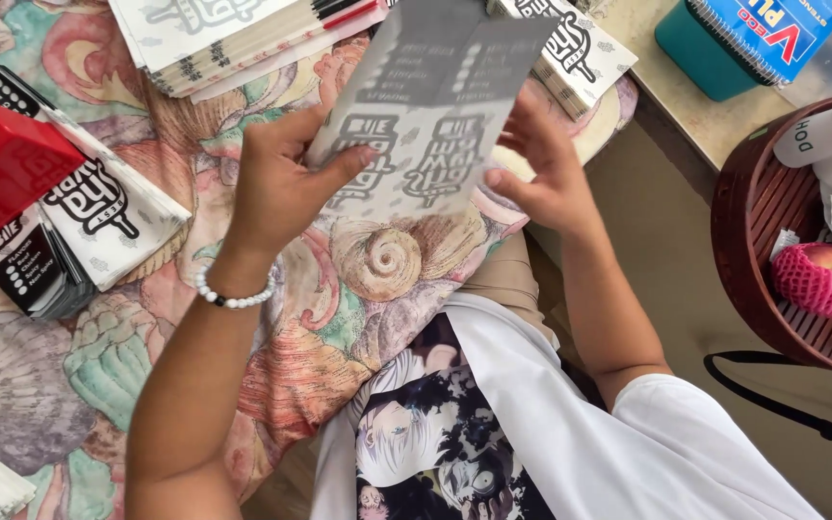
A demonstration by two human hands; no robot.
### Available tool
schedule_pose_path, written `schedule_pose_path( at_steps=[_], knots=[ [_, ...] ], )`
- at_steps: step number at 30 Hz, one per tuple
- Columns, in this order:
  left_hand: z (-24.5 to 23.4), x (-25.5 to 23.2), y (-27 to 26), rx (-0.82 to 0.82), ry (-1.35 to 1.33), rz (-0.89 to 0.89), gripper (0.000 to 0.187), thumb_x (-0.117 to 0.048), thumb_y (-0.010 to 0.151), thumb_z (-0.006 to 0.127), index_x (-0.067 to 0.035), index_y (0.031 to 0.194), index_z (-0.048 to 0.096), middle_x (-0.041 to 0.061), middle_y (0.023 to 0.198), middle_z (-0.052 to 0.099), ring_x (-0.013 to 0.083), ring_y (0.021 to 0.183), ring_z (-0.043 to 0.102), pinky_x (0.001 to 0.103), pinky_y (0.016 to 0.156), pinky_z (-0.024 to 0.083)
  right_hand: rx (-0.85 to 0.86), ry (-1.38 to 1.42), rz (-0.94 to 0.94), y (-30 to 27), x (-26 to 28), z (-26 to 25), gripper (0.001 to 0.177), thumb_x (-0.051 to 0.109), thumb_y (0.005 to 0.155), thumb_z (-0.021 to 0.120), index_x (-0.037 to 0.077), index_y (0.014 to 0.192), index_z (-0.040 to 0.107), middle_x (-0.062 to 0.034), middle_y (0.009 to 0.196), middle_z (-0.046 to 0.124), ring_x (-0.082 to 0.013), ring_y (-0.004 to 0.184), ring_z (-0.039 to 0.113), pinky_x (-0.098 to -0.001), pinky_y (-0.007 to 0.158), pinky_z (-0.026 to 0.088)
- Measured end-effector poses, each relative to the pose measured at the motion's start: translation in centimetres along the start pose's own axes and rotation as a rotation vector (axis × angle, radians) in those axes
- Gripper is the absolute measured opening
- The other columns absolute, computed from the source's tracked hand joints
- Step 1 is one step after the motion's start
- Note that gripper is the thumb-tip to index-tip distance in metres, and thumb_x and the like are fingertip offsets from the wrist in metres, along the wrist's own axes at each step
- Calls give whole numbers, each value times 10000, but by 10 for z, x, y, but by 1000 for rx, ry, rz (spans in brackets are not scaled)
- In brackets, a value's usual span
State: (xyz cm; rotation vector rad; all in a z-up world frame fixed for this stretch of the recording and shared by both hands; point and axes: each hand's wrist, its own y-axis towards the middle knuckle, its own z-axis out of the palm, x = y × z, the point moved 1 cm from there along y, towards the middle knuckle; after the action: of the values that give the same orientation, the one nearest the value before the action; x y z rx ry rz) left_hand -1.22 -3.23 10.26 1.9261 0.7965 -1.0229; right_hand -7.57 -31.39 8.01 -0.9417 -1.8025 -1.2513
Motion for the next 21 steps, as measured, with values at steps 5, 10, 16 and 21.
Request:
schedule_pose_path(
  at_steps=[5, 10, 16, 21],
  knots=[
    [5, 22, -11, -195, -243, -122, 74, -107, 988, 743, -67, 1043, 714, -6, 803, 656, 58, 830, 517, 238, 750, 492, -85, 126, -27, 11, -37, 31, 631, 94, 942, 774, -19, 1486, 474, -180, 1243, 649, -298, 1146, 665, -461, 986, 548],
    [6, 36, -18, -194, -248, -68, 112, -151, 1034, 673, -38, 1040, 674, -2, 744, 617, 58, 708, 510, 236, 660, 470, -217, 99, 45, 18, -33, 47, 177, 60, 1008, 704, -12, 1167, 677, -80, 931, 675, -131, 897, 633, -341, 858, 560],
    [-8, 8, -31, -55, -425, -57, 544, -400, 842, 858, -70, 1159, 563, -8, 875, 549, 62, 853, 561, 251, 795, 509, -101, 10, 45, 49, 1, -19, 60, 24, 988, 782, 7, 999, 726, -10, 822, 668, -79, 776, 581, -257, 784, 498],
    [-38, 12, -35, -133, -444, -190, 1106, -1000, 758, 476, -65, 1347, 531, 129, 1279, 677, 236, 1193, 680, 349, 988, 624, 800, -911, 308, 112, 53, -47, 361, 419, 1020, 629, 104, 844, 649, -112, 603, 587, -302, 542, 474, -390, 579, 422]
  ],
)
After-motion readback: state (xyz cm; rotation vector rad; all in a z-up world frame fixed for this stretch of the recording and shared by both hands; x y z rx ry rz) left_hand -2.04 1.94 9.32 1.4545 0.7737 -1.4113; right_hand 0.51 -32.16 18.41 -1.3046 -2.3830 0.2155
